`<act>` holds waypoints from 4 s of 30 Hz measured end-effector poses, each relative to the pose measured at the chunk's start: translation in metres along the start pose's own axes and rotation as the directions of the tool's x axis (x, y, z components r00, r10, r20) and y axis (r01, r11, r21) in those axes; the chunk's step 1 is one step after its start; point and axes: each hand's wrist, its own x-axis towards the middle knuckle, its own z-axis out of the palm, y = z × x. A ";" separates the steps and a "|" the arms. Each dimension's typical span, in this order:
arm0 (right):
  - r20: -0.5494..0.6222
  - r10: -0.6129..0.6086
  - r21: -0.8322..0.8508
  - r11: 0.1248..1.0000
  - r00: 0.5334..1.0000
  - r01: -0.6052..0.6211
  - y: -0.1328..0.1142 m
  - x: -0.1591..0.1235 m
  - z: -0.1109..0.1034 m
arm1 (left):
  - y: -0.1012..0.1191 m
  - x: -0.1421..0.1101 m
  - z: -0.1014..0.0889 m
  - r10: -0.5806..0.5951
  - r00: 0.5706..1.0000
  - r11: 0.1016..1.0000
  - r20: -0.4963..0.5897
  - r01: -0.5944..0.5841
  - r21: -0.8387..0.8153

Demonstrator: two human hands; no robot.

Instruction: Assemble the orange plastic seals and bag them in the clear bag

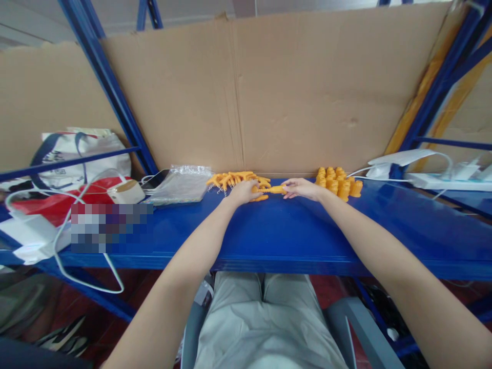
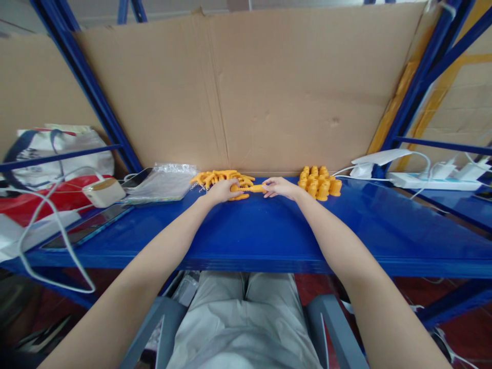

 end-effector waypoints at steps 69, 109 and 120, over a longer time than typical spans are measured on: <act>0.032 0.136 0.077 0.987 0.990 -0.139 -0.016 -0.010 0.002 | -0.002 0.005 0.013 0.035 0.966 0.999 -0.255 -0.029 0.025; 0.036 0.107 0.063 0.992 0.994 -0.109 -0.014 -0.008 0.000 | 0.001 0.005 0.017 0.083 0.949 0.996 -0.305 -0.071 0.048; 0.035 0.129 0.013 0.991 0.991 -0.130 -0.014 -0.009 -0.001 | 0.004 0.004 0.014 0.072 0.956 0.997 -0.284 -0.059 0.053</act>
